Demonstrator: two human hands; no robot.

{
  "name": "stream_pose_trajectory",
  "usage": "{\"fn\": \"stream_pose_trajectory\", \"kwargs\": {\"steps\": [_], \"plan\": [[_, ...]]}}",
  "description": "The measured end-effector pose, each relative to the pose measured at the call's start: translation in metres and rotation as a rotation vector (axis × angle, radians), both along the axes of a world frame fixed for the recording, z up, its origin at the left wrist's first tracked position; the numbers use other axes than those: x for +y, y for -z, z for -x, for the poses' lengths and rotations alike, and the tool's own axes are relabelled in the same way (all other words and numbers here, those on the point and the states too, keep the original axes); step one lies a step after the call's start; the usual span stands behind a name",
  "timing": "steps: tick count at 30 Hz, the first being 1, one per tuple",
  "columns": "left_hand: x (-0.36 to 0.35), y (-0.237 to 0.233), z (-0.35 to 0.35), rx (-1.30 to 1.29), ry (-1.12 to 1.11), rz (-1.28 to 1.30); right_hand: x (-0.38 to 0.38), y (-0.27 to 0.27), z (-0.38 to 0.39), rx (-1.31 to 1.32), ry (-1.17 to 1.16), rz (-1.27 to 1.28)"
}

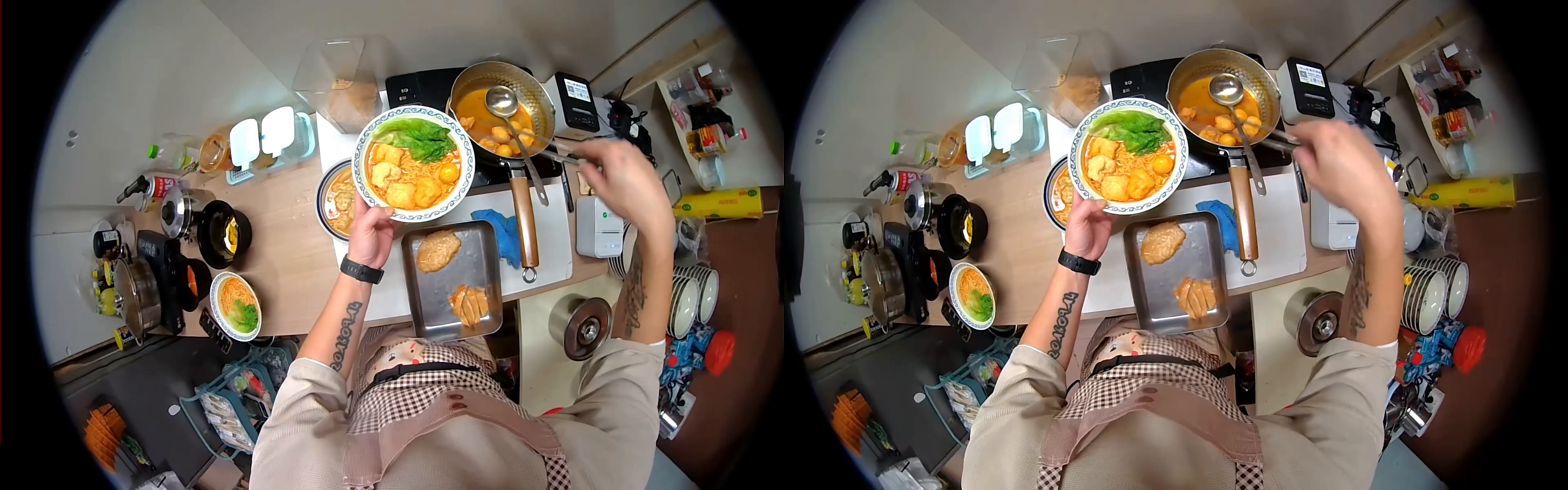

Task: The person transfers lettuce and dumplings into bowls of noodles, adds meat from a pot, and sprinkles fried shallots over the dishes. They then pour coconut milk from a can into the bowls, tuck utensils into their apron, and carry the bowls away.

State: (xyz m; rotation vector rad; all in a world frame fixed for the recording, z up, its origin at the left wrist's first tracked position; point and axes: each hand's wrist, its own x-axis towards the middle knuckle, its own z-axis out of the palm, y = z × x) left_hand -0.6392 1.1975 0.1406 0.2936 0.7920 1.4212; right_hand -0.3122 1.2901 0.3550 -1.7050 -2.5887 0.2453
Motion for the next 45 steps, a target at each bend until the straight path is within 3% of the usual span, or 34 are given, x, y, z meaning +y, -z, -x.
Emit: {"fn": "stream_pose_trajectory", "kwargs": {"steps": [5,12,16,18,21,27,31,34,37,41,45], "plan": [[-0.004,0.004,-0.001,0.023,0.003,-0.005,0.044,0.019,0.016,-0.452,-0.022,0.071],[-0.005,0.005,0.001,0.015,-0.009,0.015,0.056,0.028,0.039,-0.555,-0.114,0.1],[-0.011,0.003,0.002,-0.001,-0.009,-0.011,0.031,-0.004,0.025,-0.442,0.028,0.056],[-0.015,0.003,0.005,-0.006,-0.007,-0.01,0.007,-0.022,0.023,-0.246,0.039,0.086],[-0.018,0.003,0.007,0.009,0.017,-0.008,-0.025,-0.006,0.024,-0.036,-0.065,0.012],[-0.022,0.004,0.01,0.083,0.069,-0.041,-0.054,0.019,0.026,0.025,-0.096,0.072],[-0.036,0.004,0.02,0.084,0.087,-0.03,-0.083,-0.007,0.029,0.09,0.047,0.09],[-0.044,0.0,0.027,0.007,0.084,-0.022,-0.089,0.003,0.051,0.15,-0.047,-0.029],[-0.051,-0.001,0.03,0.011,0.086,-0.026,-0.085,0.039,0.077,0.145,-0.148,0.006],[-0.065,0.003,0.039,0.024,0.093,-0.005,-0.103,0.049,0.091,0.154,-0.155,0.026],[-0.087,0.013,0.057,0.069,0.07,0.038,-0.16,-0.004,0.053,0.179,0.091,0.188]]}}
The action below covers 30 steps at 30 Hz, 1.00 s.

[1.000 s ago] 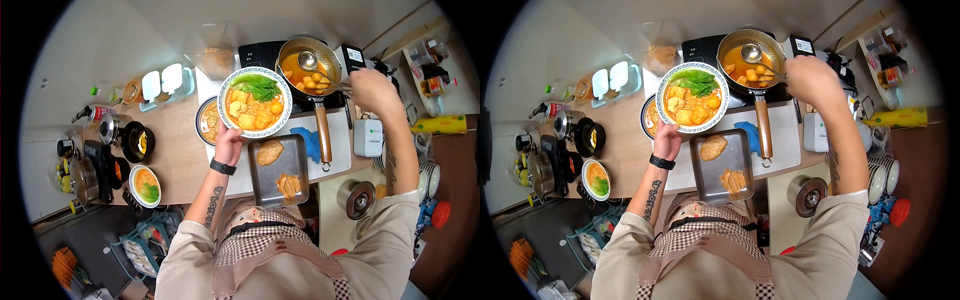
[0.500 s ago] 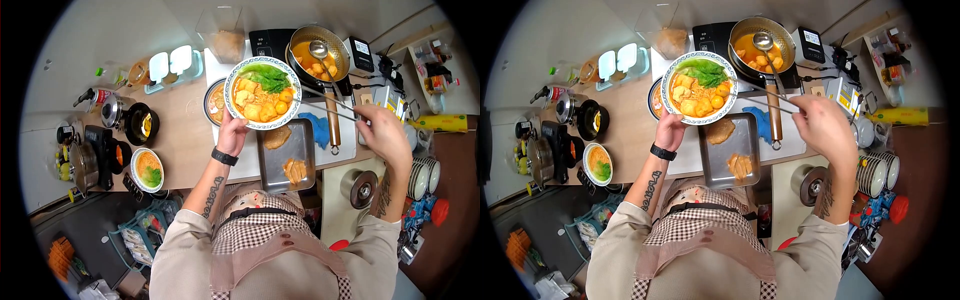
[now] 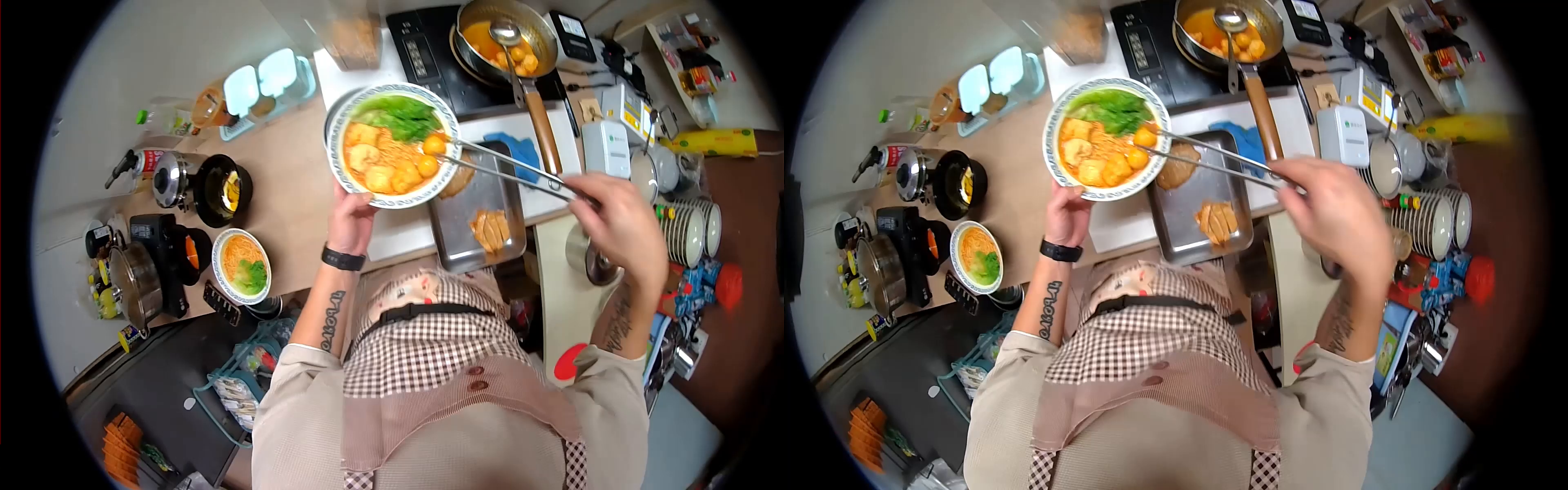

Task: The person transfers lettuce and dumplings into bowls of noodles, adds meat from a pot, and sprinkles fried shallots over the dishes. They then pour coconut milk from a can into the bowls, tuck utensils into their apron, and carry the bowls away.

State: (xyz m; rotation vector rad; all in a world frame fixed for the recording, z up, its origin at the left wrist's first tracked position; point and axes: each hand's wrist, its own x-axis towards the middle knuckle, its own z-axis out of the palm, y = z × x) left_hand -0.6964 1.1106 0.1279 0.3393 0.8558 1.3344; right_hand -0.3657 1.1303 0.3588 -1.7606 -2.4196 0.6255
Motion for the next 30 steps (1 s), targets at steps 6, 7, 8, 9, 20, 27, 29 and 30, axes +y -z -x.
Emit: {"fn": "stream_pose_trajectory", "kwargs": {"steps": [6,7,8,9,20,27,29,30], "plan": [[-0.021,0.012,0.031,0.013,-0.031,-0.025,-0.032,0.067,-0.06,-0.398,0.103,0.327],[-0.024,0.011,0.034,0.003,-0.046,-0.026,-0.031,0.087,-0.065,-0.416,0.078,0.352],[-0.026,0.014,0.039,-0.006,-0.04,-0.011,-0.03,0.101,-0.068,-0.435,0.054,0.376],[-0.028,0.013,0.04,-0.003,-0.045,-0.008,-0.029,0.108,-0.068,-0.427,0.062,0.396],[-0.05,0.015,0.037,0.001,-0.075,0.035,0.004,0.121,-0.083,-0.295,0.116,0.719],[-0.061,0.008,0.033,0.006,-0.103,0.066,0.018,0.165,-0.08,-0.052,0.081,0.943],[-0.06,0.01,0.034,0.004,-0.105,0.074,0.015,0.179,-0.076,-0.059,0.001,0.928],[-0.066,0.01,0.036,0.01,-0.113,0.092,0.011,0.184,-0.068,-0.039,-0.029,0.941]]}}
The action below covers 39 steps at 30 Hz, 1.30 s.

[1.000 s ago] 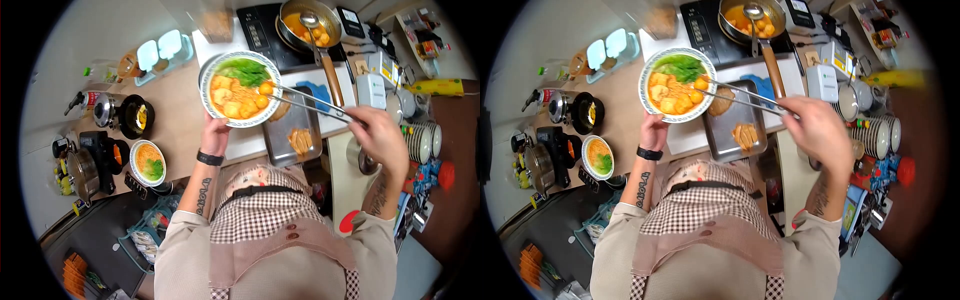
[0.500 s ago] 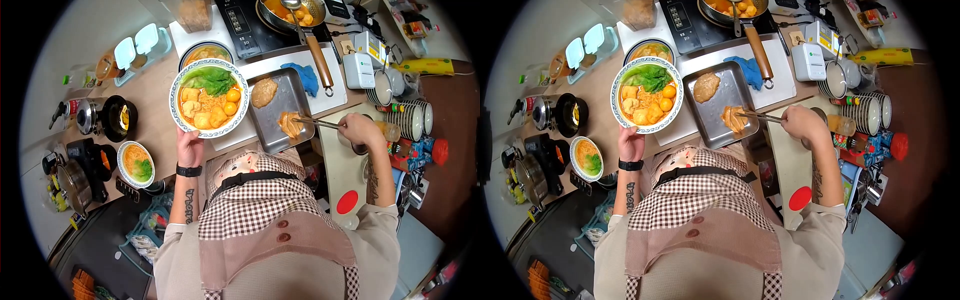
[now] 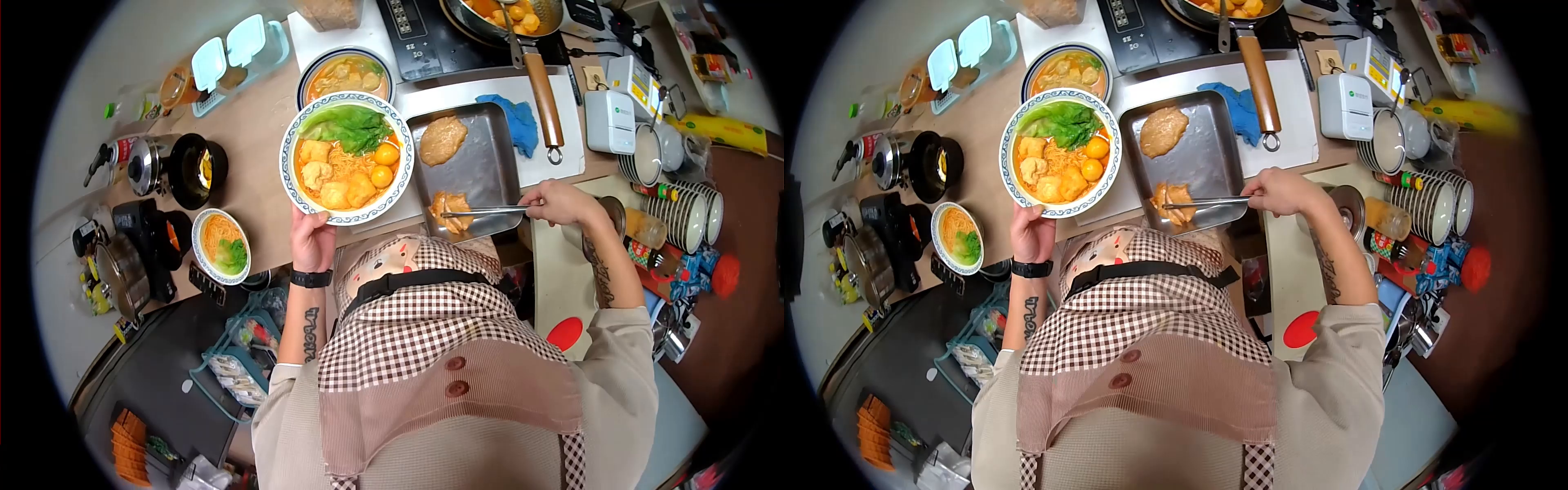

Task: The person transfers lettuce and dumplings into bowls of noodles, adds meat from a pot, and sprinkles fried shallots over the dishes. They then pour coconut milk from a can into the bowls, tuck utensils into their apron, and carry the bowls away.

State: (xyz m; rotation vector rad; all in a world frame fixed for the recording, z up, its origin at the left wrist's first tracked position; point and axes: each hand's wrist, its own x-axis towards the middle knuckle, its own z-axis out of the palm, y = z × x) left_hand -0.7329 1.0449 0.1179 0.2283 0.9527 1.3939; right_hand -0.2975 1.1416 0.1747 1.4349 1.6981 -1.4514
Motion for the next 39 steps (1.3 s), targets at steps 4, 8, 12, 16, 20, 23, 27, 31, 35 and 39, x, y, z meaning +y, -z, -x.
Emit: {"fn": "stream_pose_trajectory", "kwargs": {"steps": [4,8,12,16,20,23,27,31,35,39], "plan": [[0.01,0.004,-0.001,0.003,0.005,-0.015,0.0,0.025,0.003,0.117,0.036,0.009],[0.008,0.004,-0.002,0.004,0.006,-0.015,0.004,0.028,0.005,0.14,0.06,0.015],[0.002,-0.003,-0.003,0.001,0.012,-0.001,-0.007,0.027,0.005,0.17,0.135,0.029],[-0.002,-0.003,-0.001,0.018,0.003,-0.012,-0.016,0.017,-0.002,0.238,0.296,0.013],[-0.005,0.0,-0.002,0.056,0.021,-0.032,-0.028,-0.023,-0.012,0.262,0.429,-0.049],[-0.005,0.006,-0.005,0.056,0.028,-0.057,-0.039,-0.059,-0.006,0.289,0.548,-0.098],[-0.002,0.001,-0.013,-0.003,0.029,-0.082,-0.033,-0.094,0.036,0.333,0.572,-0.251],[-0.002,0.0,-0.021,-0.013,0.039,-0.093,-0.017,-0.078,0.088,0.393,0.465,-0.288],[-0.004,-0.003,-0.024,-0.039,0.05,-0.092,-0.015,-0.071,0.125,0.204,0.327,-0.346],[-0.009,0.0,-0.019,-0.065,0.044,-0.084,-0.011,-0.107,0.146,0.01,0.102,-0.509]]}}
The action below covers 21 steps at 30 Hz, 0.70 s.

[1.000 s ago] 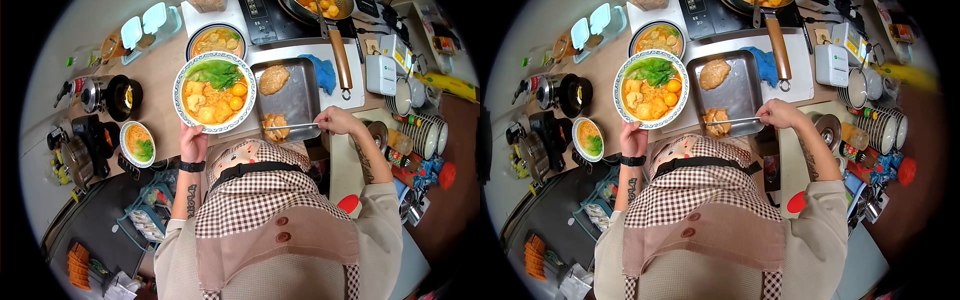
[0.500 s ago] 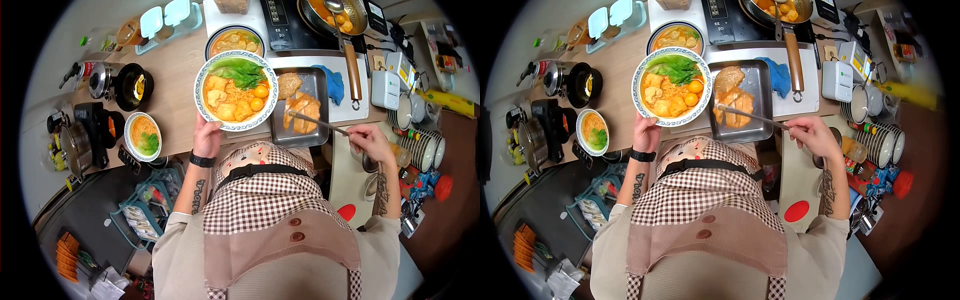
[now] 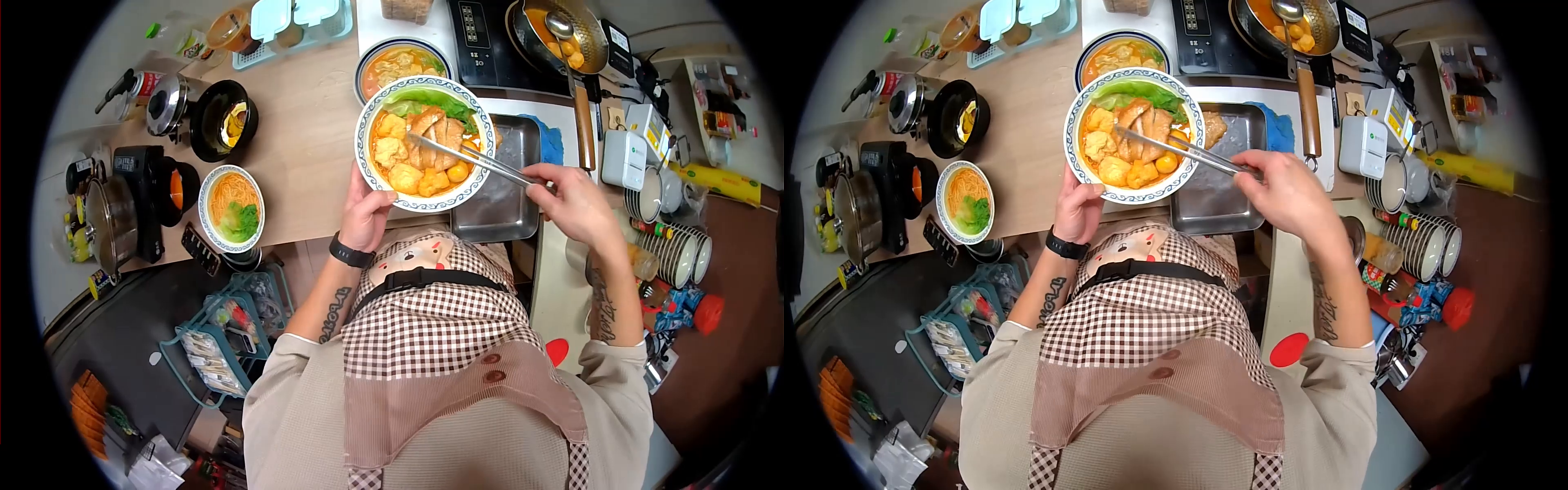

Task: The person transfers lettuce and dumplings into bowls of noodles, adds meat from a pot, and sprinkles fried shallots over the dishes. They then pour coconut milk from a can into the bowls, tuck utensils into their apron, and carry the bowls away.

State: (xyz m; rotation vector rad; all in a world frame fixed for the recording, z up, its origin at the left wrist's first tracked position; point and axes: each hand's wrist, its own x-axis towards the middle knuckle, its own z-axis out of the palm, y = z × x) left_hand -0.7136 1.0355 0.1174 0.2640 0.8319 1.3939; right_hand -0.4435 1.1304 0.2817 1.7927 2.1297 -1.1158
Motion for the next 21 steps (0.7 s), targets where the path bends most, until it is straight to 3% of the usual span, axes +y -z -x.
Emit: {"fn": "stream_pose_trajectory", "kwargs": {"steps": [7,11,15,21], "plan": [[-0.002,0.002,-0.003,-0.026,-0.01,0.001,-0.002,-0.08,-0.006,-0.24,-0.116,-0.095],[-0.013,0.007,0.01,-0.041,-0.027,0.013,-0.01,-0.064,0.006,-0.138,-0.241,-0.449],[-0.016,0.013,0.012,-0.012,-0.029,-0.004,0.006,-0.046,0.023,-0.227,-0.69,-0.715],[-0.021,0.01,0.014,0.0,-0.025,0.006,0.036,-0.044,0.04,-0.347,-1.031,-0.935]]}}
